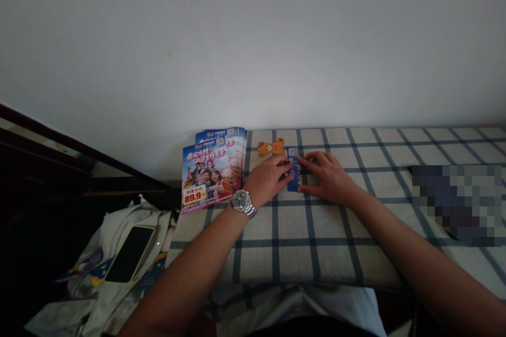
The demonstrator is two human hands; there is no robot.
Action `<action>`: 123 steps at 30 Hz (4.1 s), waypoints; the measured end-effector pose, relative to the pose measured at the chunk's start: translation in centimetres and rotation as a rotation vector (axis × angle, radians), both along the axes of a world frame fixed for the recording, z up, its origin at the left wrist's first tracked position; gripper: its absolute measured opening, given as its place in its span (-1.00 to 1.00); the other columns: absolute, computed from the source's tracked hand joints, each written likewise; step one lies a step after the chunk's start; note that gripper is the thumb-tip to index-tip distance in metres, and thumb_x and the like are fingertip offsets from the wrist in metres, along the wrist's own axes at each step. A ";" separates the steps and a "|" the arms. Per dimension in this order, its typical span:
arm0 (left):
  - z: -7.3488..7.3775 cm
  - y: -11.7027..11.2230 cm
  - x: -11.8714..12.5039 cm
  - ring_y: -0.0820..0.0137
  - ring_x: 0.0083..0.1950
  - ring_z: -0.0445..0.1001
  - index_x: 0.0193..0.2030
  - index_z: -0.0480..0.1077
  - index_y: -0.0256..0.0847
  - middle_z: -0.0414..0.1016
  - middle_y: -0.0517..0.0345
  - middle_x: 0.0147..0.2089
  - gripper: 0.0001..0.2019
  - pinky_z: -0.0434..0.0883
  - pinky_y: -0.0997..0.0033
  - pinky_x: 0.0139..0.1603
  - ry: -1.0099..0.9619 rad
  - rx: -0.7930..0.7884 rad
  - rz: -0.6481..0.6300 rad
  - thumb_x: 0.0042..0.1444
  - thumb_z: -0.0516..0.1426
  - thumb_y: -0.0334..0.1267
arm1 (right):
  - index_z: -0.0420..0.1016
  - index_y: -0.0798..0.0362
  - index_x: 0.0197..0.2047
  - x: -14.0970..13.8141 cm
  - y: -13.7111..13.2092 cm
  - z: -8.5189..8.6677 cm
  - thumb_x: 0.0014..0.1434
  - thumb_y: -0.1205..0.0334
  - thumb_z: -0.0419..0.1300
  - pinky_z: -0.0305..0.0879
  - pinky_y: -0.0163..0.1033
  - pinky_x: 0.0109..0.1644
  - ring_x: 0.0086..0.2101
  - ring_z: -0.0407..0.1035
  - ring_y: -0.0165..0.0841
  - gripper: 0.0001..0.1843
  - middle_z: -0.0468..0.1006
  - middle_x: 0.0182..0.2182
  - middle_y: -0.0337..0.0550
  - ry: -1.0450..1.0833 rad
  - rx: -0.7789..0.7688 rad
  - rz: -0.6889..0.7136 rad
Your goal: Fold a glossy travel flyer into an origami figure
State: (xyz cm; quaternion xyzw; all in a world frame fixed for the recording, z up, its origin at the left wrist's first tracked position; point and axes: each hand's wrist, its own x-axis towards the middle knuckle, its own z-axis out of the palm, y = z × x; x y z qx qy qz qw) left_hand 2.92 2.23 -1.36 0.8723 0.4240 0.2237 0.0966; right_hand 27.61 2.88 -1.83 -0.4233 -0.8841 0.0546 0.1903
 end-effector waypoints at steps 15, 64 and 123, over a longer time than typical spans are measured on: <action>-0.1 -0.2 -0.1 0.20 0.24 0.48 0.20 0.51 -0.15 0.48 0.02 0.26 -0.68 0.48 0.12 0.29 0.006 0.018 0.009 0.37 0.19 -0.16 | 0.55 -0.04 0.22 0.1 0.6 -0.5 0.36 0.03 0.25 0.39 0.11 0.17 0.04 0.40 -0.05 -0.58 0.54 0.04 0.04 0.166 0.020 -0.006; 0.3 0.1 0.3 0.20 0.23 0.49 0.20 0.53 -0.19 0.46 0.00 0.34 -0.67 0.41 0.09 0.33 0.065 0.023 -0.023 0.44 0.09 -0.16 | 0.50 0.03 0.22 -0.6 -1.7 1.3 0.14 0.00 0.46 0.41 0.17 0.24 0.18 0.37 0.07 -0.36 0.50 0.20 0.12 0.012 -0.019 0.041; 0.1 0.2 0.1 0.18 0.24 0.48 0.20 0.54 -0.16 0.47 0.05 0.34 -0.68 0.43 0.08 0.33 0.026 -0.004 -0.014 0.39 0.17 -0.15 | 0.57 0.06 -0.21 -2.4 5.2 1.4 0.34 0.29 0.23 0.35 -0.18 -0.16 -0.27 0.46 -0.25 -0.91 0.54 -0.21 -0.07 0.121 0.008 -0.172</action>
